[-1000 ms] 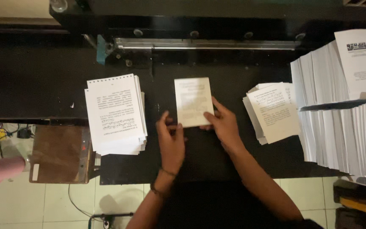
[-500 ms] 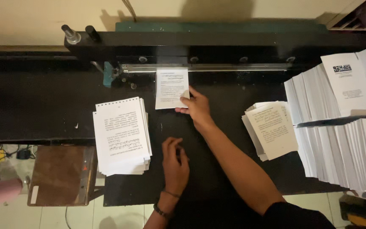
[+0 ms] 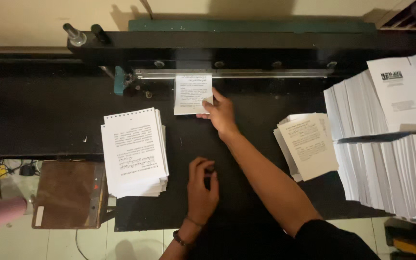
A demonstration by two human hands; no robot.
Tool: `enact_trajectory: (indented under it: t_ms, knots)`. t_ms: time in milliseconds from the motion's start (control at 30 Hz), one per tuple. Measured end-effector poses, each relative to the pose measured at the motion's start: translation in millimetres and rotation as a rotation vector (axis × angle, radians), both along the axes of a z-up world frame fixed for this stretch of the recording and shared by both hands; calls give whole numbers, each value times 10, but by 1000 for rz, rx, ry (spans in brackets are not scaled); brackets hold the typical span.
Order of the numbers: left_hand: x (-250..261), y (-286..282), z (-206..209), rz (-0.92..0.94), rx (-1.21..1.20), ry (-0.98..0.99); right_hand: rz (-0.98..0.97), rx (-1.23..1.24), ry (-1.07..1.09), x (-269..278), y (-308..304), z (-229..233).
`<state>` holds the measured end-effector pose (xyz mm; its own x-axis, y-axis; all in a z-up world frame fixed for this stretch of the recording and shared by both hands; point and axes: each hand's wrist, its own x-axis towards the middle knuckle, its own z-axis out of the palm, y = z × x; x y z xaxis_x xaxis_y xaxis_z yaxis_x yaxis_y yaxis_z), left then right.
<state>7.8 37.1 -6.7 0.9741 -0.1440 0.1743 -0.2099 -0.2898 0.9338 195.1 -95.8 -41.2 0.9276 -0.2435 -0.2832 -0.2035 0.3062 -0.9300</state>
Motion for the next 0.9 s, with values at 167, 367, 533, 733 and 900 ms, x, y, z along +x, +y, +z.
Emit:
enact_trajectory:
  t_ms: [167, 367, 533, 733, 900]
  knots:
    - [-1, -12, 2, 6, 5, 18, -11, -15, 29, 47, -9, -124]
    - [-27, -13, -4, 5, 56, -50, -26, 14, -23, 50, -3, -188]
    - [-15, -11, -27, 1, 66, -59, -20, 22, 16, 83, -3, -250]
    - [-12, -28, -45, 9, 100, -76, -45, 76, -5, 131, -15, -417]
    - [69, -110, -365, -1, -339, 406, -62, 143, -52, 188, -58, -590]
